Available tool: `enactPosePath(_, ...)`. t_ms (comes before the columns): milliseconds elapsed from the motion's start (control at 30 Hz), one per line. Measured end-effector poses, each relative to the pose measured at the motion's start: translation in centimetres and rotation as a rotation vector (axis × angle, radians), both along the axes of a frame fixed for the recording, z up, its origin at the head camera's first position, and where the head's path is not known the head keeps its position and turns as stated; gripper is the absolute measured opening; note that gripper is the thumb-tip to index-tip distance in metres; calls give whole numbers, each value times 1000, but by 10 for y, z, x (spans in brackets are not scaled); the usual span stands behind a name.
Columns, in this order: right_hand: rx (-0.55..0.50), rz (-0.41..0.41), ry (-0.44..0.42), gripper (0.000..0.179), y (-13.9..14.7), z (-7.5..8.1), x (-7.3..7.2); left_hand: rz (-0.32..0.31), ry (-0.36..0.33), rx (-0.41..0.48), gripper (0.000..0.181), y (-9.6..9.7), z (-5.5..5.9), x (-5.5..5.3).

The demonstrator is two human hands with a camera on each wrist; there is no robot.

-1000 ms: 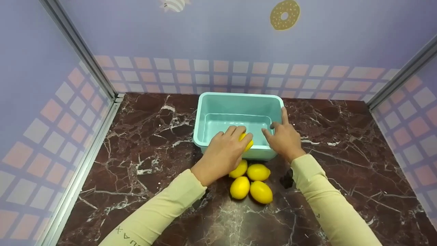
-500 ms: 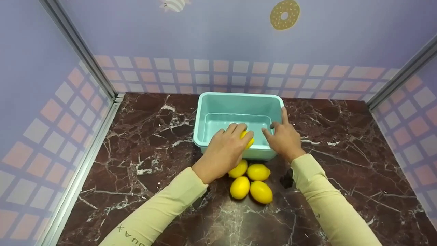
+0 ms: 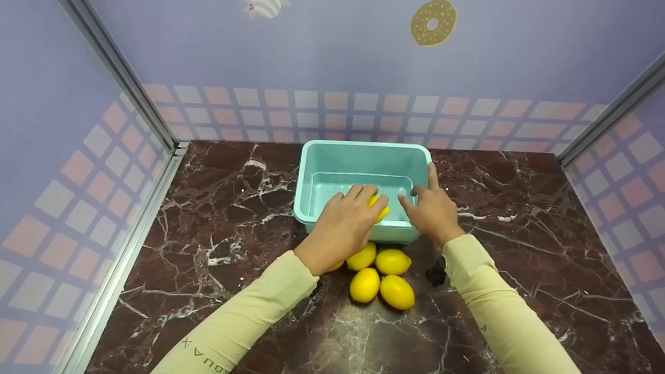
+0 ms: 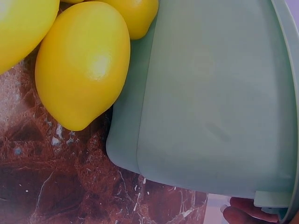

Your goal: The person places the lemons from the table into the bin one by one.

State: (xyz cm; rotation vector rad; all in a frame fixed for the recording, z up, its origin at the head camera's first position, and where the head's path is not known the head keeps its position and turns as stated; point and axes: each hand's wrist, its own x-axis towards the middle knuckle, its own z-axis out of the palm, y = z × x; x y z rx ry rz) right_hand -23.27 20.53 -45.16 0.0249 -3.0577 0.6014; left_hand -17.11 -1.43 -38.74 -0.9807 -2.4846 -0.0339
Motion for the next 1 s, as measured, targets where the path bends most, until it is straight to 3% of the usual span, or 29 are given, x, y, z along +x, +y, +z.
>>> enactPosePath(300, 2, -5, 4, 54, 0, 0, 0, -3, -38, -16, 34, 2, 4, -2)
enactPosePath(667, 3, -8, 8, 54, 0, -1, 1, -5, -32, -24, 38, 2, 3, -6)
enactPosePath(1000, 6, -5, -1, 53, -1, 1, 2, -2, -94, -15, 38, 3, 5, -9)
